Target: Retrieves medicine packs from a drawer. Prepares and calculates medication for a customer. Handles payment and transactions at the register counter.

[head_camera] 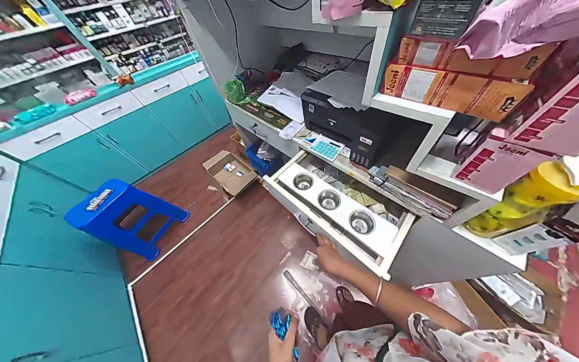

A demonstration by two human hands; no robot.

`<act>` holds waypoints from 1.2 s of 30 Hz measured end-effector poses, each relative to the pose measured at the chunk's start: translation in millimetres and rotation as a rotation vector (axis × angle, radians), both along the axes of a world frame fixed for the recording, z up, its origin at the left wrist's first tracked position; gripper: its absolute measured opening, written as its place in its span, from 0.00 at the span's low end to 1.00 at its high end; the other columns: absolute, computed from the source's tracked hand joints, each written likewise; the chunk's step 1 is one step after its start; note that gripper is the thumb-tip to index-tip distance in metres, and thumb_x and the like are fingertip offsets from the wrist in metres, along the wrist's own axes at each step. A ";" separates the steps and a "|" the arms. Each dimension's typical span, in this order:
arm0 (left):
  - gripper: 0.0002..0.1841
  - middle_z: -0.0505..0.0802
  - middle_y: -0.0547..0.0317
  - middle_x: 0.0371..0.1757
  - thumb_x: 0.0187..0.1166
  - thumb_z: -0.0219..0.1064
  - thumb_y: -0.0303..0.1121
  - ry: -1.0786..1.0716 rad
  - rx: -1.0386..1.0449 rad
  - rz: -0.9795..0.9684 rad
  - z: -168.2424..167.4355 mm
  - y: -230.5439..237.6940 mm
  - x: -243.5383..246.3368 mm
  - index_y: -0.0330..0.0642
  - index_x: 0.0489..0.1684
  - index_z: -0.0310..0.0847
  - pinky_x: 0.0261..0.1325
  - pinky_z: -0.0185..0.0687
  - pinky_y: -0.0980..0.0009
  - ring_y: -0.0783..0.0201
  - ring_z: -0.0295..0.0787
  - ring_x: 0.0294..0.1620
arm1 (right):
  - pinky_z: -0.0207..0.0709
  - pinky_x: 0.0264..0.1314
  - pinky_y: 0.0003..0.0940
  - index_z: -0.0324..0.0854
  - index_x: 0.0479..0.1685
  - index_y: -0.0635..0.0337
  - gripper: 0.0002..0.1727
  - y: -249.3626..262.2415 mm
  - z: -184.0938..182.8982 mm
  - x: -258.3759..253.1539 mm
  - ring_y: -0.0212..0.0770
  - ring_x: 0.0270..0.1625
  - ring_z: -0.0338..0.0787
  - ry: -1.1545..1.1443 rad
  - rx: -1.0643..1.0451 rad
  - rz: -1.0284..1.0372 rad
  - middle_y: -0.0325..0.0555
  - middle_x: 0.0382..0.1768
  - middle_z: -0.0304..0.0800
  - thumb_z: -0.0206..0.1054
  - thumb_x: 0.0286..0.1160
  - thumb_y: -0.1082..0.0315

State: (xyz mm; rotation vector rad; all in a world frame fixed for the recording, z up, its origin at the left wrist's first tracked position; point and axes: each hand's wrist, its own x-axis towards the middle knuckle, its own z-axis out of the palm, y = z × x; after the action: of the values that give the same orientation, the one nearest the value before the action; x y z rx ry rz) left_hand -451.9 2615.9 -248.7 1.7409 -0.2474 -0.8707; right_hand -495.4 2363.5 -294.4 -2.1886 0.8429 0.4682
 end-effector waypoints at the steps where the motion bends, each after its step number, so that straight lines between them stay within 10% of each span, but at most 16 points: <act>1: 0.07 0.84 0.67 0.17 0.78 0.63 0.28 0.061 0.037 -0.045 -10.9 7.7 0.7 0.31 0.43 0.79 0.27 0.82 0.75 0.74 0.81 0.17 | 0.56 0.84 0.70 0.84 0.65 0.69 0.23 9.5 6.4 -4.4 0.71 0.90 0.55 -0.043 0.033 0.042 0.72 0.86 0.59 0.69 0.79 0.61; 4: 0.07 0.84 0.66 0.17 0.79 0.64 0.29 0.155 0.129 -0.188 -30.7 24.1 -2.7 0.32 0.41 0.78 0.30 0.83 0.74 0.74 0.82 0.18 | 0.73 0.66 0.65 0.88 0.51 0.72 0.17 33.1 29.8 -20.1 0.66 0.59 0.87 -0.242 0.178 0.210 0.69 0.52 0.90 0.70 0.79 0.63; 10: 0.11 0.86 0.64 0.19 0.75 0.68 0.35 0.117 0.138 -0.259 -23.0 21.3 -6.7 0.33 0.40 0.81 0.32 0.84 0.70 0.71 0.84 0.20 | 0.75 0.43 0.43 0.84 0.37 0.69 0.22 19.0 65.5 -43.7 0.39 0.34 0.81 -0.442 0.375 -0.023 0.49 0.30 0.84 0.79 0.69 0.55; 18: 0.13 0.86 0.67 0.20 0.74 0.69 0.32 0.097 0.036 -0.152 -1.5 -9.8 -20.1 0.34 0.50 0.83 0.25 0.82 0.76 0.75 0.81 0.16 | 0.83 0.60 0.49 0.85 0.56 0.70 0.19 -73.7 58.6 -77.0 0.49 0.50 0.93 -0.500 0.086 -0.391 0.59 0.47 0.93 0.69 0.80 0.60; 23: 0.22 0.93 0.59 0.37 0.72 0.71 0.36 -0.017 0.082 -0.426 4.9 -32.8 -45.8 0.39 0.66 0.84 0.36 0.85 0.70 0.71 0.86 0.28 | 0.66 0.83 0.56 0.56 0.89 0.72 0.42 -116.0 35.1 -109.4 0.68 0.81 0.72 -0.384 0.006 -0.463 0.76 0.81 0.65 0.69 0.80 0.59; 27: 0.33 0.92 0.39 0.60 0.72 0.74 0.39 -0.155 0.400 -0.691 7.8 -49.9 -55.0 0.47 0.81 0.75 0.68 0.80 0.40 0.43 0.91 0.61 | 0.76 0.75 0.50 0.77 0.75 0.69 0.25 -105.6 15.4 -114.3 0.56 0.69 0.86 -0.321 0.223 -0.352 0.66 0.71 0.82 0.63 0.86 0.61; 32: 0.32 0.93 0.41 0.58 0.71 0.74 0.42 -0.227 0.554 -0.705 9.3 -50.3 -62.4 0.55 0.80 0.75 0.61 0.82 0.35 0.40 0.92 0.58 | 0.79 0.68 0.46 0.64 0.87 0.60 0.28 -64.7 -8.3 -89.7 0.49 0.62 0.89 -0.385 0.427 -0.358 0.61 0.65 0.86 0.51 0.94 0.56; 36: 0.30 0.95 0.45 0.53 0.74 0.72 0.49 -0.252 0.614 -0.683 8.8 -45.6 -66.0 0.61 0.79 0.75 0.58 0.82 0.35 0.42 0.93 0.55 | 0.61 0.89 0.44 0.52 0.95 0.53 0.30 -46.5 -17.8 -72.5 0.44 0.87 0.70 -0.464 0.419 -0.296 0.52 0.88 0.65 0.43 0.96 0.56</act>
State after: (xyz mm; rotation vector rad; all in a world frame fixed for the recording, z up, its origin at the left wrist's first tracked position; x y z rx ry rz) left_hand -518.0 2570.3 -239.9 2.3947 -0.8490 -1.3045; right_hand -568.0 2317.0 -312.2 -1.6545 0.7160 -0.0183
